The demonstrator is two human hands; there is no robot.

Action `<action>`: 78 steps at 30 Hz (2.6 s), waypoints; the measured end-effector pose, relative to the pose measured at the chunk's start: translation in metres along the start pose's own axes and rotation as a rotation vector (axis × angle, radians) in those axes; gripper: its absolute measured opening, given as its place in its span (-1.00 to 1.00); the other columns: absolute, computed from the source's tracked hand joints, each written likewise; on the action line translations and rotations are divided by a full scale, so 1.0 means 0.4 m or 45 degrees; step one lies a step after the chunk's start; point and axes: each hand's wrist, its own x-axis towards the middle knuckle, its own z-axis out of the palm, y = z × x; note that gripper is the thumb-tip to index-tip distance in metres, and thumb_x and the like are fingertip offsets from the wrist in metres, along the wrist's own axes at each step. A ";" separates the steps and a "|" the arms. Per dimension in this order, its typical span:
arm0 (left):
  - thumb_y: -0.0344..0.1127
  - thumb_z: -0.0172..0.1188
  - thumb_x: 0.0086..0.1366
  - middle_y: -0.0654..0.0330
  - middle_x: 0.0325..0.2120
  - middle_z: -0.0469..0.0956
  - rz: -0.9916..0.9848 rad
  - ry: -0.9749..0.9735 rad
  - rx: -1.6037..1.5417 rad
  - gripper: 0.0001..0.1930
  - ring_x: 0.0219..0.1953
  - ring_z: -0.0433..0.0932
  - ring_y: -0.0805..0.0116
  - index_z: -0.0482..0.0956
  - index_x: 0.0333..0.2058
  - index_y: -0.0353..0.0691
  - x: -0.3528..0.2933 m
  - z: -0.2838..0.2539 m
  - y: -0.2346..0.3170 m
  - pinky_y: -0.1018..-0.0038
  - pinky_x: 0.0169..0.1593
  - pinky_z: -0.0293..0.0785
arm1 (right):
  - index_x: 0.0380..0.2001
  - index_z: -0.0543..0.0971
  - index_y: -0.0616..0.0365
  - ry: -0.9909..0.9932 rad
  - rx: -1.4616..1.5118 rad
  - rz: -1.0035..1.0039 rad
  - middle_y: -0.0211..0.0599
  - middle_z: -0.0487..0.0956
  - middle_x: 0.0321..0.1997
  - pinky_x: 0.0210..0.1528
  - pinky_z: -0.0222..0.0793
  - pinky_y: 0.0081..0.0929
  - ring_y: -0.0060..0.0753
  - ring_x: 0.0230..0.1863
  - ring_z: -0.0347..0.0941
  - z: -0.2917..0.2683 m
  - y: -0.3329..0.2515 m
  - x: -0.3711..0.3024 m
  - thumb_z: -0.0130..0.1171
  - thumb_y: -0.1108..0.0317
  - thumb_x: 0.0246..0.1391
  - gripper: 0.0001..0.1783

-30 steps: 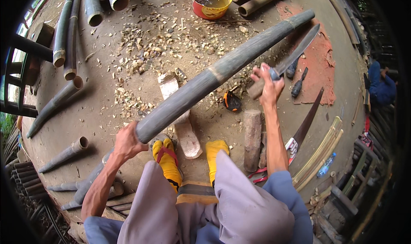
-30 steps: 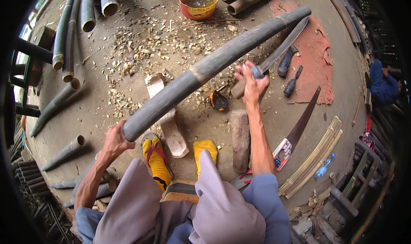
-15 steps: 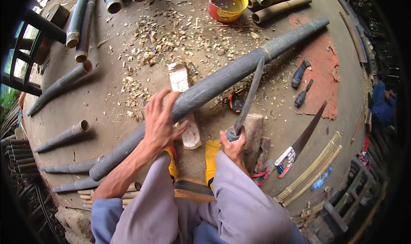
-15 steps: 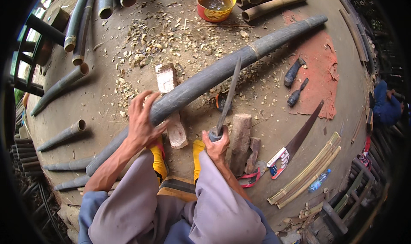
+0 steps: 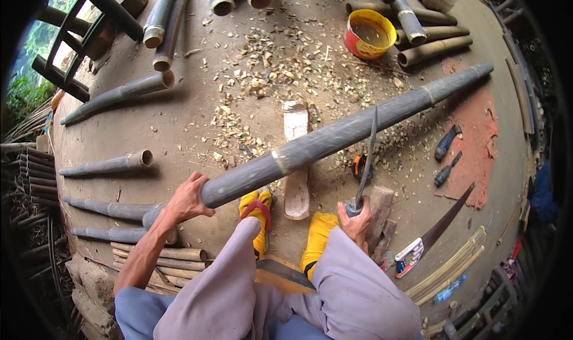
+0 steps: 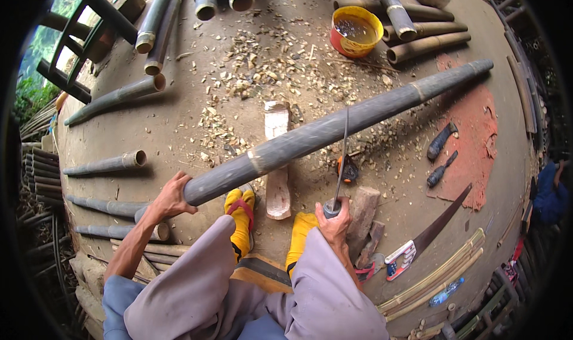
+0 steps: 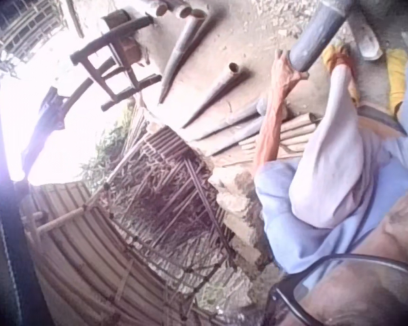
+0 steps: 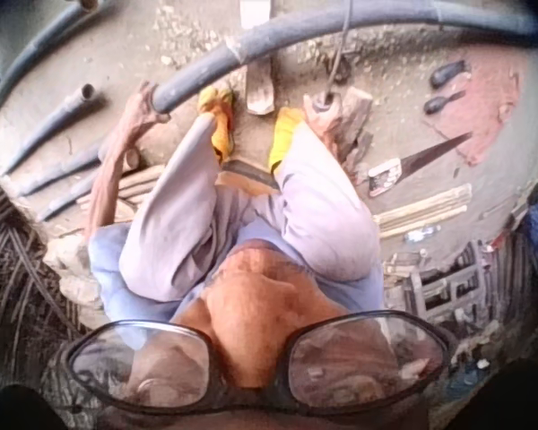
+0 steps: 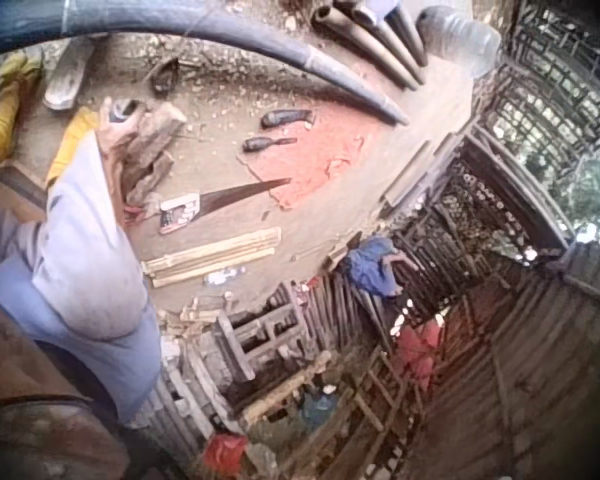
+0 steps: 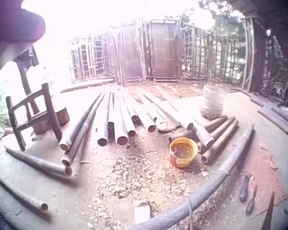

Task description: The person shaves the surface of a bamboo pole with a knife and cuts a section off using a hand saw while sitting on the ground.

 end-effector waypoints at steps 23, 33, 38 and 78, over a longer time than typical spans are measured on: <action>-0.46 0.32 -0.24 -0.02 -0.23 0.52 -0.142 0.546 0.340 -0.41 -0.16 0.50 -0.02 0.43 -0.09 -0.30 -0.159 0.179 -0.104 0.22 -0.06 0.44 | -0.25 0.37 0.18 -0.554 0.820 0.507 -0.31 0.50 -0.54 -0.69 0.49 -0.48 -0.51 -0.66 0.48 -0.020 -0.065 0.249 -0.01 0.18 0.30 -0.74; -0.52 0.34 -0.30 -0.04 -0.18 0.51 -0.122 0.622 0.335 -0.32 -0.13 0.48 -0.06 0.42 -0.05 -0.34 -0.163 0.189 -0.107 0.20 0.00 0.42 | -0.30 0.38 0.19 -0.548 0.789 0.381 -0.31 0.50 -0.56 -0.67 0.47 -0.47 -0.51 -0.68 0.45 0.008 -0.061 0.230 -0.02 0.24 0.30 -0.78; -0.52 0.34 -0.30 -0.03 -0.19 0.51 -0.171 0.558 0.303 -0.33 -0.13 0.47 -0.06 0.42 -0.05 -0.33 -0.171 0.185 -0.105 0.20 0.00 0.42 | -0.32 0.43 0.23 -0.597 0.554 0.305 -0.29 0.51 -0.60 -0.69 0.46 -0.50 -0.53 -0.70 0.45 -0.045 -0.077 0.292 -0.04 0.23 0.31 -0.74; -0.35 0.35 -0.33 -0.02 -0.33 0.55 -0.176 0.385 0.117 -0.41 -0.23 0.53 -0.08 0.49 -0.17 -0.27 -0.149 0.137 -0.113 0.21 -0.10 0.46 | 0.42 -0.06 0.11 -0.657 -0.495 -0.759 0.26 0.39 0.18 -0.63 0.51 -0.15 0.01 -0.49 0.53 0.020 -0.047 0.105 0.03 0.22 0.25 -0.21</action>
